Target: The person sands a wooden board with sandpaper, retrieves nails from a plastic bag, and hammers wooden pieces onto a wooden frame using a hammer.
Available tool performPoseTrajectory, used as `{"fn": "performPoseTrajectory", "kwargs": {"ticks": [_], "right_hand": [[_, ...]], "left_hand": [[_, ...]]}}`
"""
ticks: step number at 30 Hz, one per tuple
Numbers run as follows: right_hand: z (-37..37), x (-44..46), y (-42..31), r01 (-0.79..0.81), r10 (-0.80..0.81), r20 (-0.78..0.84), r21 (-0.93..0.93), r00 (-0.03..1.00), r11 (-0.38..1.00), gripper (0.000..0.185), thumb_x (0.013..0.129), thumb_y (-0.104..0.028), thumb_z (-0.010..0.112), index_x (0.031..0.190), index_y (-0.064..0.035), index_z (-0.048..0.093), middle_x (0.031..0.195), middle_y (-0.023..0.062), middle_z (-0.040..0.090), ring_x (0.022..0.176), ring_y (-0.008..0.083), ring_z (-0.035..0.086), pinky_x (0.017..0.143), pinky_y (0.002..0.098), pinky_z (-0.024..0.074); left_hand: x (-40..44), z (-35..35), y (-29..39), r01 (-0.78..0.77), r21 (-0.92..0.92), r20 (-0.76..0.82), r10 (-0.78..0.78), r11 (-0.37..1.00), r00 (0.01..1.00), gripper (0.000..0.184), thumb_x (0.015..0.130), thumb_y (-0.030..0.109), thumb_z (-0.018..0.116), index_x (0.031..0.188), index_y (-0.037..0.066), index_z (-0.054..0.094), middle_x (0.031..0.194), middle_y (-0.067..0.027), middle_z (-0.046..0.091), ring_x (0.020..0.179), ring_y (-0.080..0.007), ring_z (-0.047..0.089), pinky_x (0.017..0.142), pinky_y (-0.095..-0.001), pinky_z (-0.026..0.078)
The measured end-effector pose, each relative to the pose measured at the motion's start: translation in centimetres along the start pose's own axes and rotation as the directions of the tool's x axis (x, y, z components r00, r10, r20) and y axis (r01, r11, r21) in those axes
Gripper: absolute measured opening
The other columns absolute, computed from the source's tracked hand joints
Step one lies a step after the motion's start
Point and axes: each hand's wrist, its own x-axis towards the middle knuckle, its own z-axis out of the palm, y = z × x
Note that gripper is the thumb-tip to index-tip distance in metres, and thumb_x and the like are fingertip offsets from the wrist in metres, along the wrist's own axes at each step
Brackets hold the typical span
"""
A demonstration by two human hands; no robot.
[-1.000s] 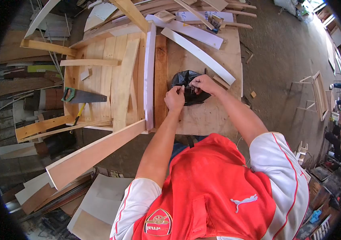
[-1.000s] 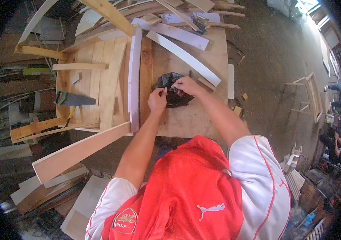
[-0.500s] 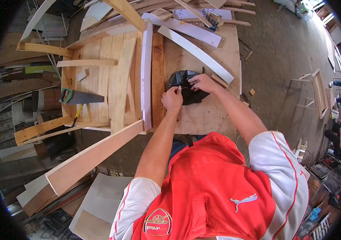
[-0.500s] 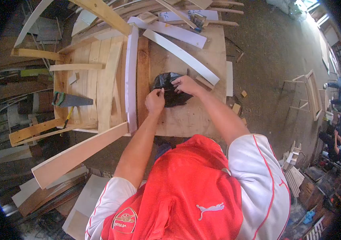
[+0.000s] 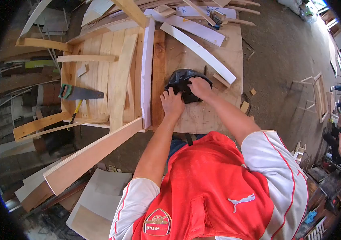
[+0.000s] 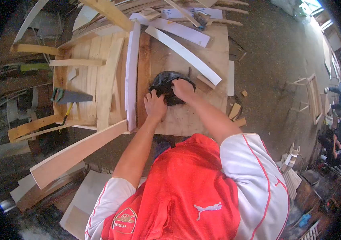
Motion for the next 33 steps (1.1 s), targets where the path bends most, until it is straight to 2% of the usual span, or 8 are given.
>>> {"fn": "performPoseTrajectory", "kwargs": {"ticks": [7, 10, 13, 16, 19, 29, 32, 33], "right_hand": [[-0.6, -0.2, -0.4, 0.069, -0.066, -0.035, 0.092, 0.997, 0.993, 0.02, 0.087, -0.02, 0.066, 0.1, -0.0055, 0.07, 0.096, 0.0178, 0.068, 0.092, 0.037, 0.066, 0.081, 0.0446, 0.0526], [-1.8, -0.9, -0.3, 0.09, -0.101, 0.005, 0.413, 0.995, 0.906, 0.014, 0.092, -0.014, 0.062, 0.098, -0.0031, 0.069, 0.089, 0.0143, 0.069, 0.08, 0.0281, 0.068, 0.074, 0.0374, 0.054], [-3.1, -1.9, -1.2, -0.158, 0.008, 0.208, 0.718, 0.978, 0.677, 0.012, 0.095, -0.008, 0.058, 0.096, -0.0013, 0.068, 0.082, 0.0079, 0.068, 0.07, 0.0157, 0.064, 0.065, 0.0293, 0.0529], [-4.2, -3.1, -2.7, -0.146, -0.07, 0.258, 0.725, 0.964, 0.673, 0.011, 0.096, -0.004, 0.056, 0.1, -0.0002, 0.066, 0.082, 0.0033, 0.065, 0.07, 0.0096, 0.06, 0.059, 0.0256, 0.0514], [-3.8, -4.8, -4.3, 0.087, -0.225, 0.077, 0.766, 0.971, 0.637, 0.013, 0.09, -0.003, 0.062, 0.102, -0.0001, 0.064, 0.086, 0.0079, 0.066, 0.07, 0.0125, 0.063, 0.057, 0.0311, 0.0526], [-0.6, -15.4, -15.1, -0.018, -0.136, 0.166, 0.697, 0.977, 0.717, 0.02, 0.092, -0.001, 0.057, 0.112, -0.0035, 0.053, 0.089, 0.008, 0.061, 0.076, 0.0138, 0.063, 0.057, 0.0283, 0.0528], [6.2, -18.6, -20.0, 0.005, -0.149, 0.122, 0.76, 0.981, 0.65, 0.018, 0.093, -0.002, 0.058, 0.111, -0.003, 0.055, 0.093, 0.0083, 0.063, 0.08, 0.0148, 0.063, 0.063, 0.0283, 0.0522], [8.4, -19.1, -21.5, 0.228, -0.285, -0.009, 0.623, 0.958, 0.748, 0.016, 0.093, -0.005, 0.06, 0.109, -0.0026, 0.057, 0.094, 0.0077, 0.064, 0.083, 0.0156, 0.063, 0.067, 0.0303, 0.0523]], "left_hand": [[-0.8, -0.6, 0.0, 0.099, -0.21, 0.01, -0.099, 0.973, 0.995, 0.028, 0.084, 0.026, 0.067, 0.11, 0.02, 0.074, 0.127, -0.008, 0.056, 0.117, -0.0333, 0.048, 0.102, -0.0495, 0.036], [-1.0, -0.8, -0.3, 0.114, -0.393, -0.098, -0.165, 0.913, 0.981, 0.027, 0.085, 0.027, 0.068, 0.11, 0.019, 0.073, 0.12, -0.005, 0.063, 0.116, -0.0318, 0.05, 0.103, -0.0494, 0.035], [-1.5, -1.9, 0.0, 0.066, -0.513, -0.278, -0.238, 0.856, 0.931, 0.024, 0.087, 0.023, 0.068, 0.11, 0.017, 0.073, 0.109, -0.0018, 0.07, 0.11, -0.0298, 0.056, 0.101, -0.0481, 0.037], [-2.4, -3.8, 0.4, 0.014, -0.507, -0.397, -0.248, 0.862, 0.884, 0.023, 0.085, 0.021, 0.069, 0.107, 0.018, 0.074, 0.109, -0.0019, 0.071, 0.108, -0.0269, 0.057, 0.1, -0.0454, 0.037], [-4.1, -5.2, -0.4, -0.173, -0.413, -0.551, -0.094, 0.894, 0.829, 0.022, 0.082, 0.021, 0.071, 0.104, 0.018, 0.074, 0.105, -0.0016, 0.072, 0.104, -0.0243, 0.059, 0.096, -0.0445, 0.039], [-17.0, -5.9, -7.3, -0.326, -0.475, -0.463, 0.083, 0.817, 0.883, 0.007, 0.079, 0.016, 0.07, 0.082, 0.01, 0.068, 0.083, -0.0083, 0.068, 0.084, -0.0311, 0.061, 0.072, -0.0441, 0.047], [-23.2, -5.4, -12.6, -0.311, -0.525, -0.529, -0.018, 0.792, 0.848, 0.008, 0.08, 0.015, 0.069, 0.08, 0.008, 0.066, 0.08, -0.0108, 0.066, 0.079, -0.0328, 0.061, 0.068, -0.0455, 0.048], [-25.6, -6.1, -14.5, -0.23, -0.537, -0.475, -0.065, 0.811, 0.877, 0.007, 0.079, 0.013, 0.069, 0.083, 0.007, 0.068, 0.077, -0.012, 0.066, 0.077, -0.0337, 0.062, 0.07, -0.0464, 0.049]]}}
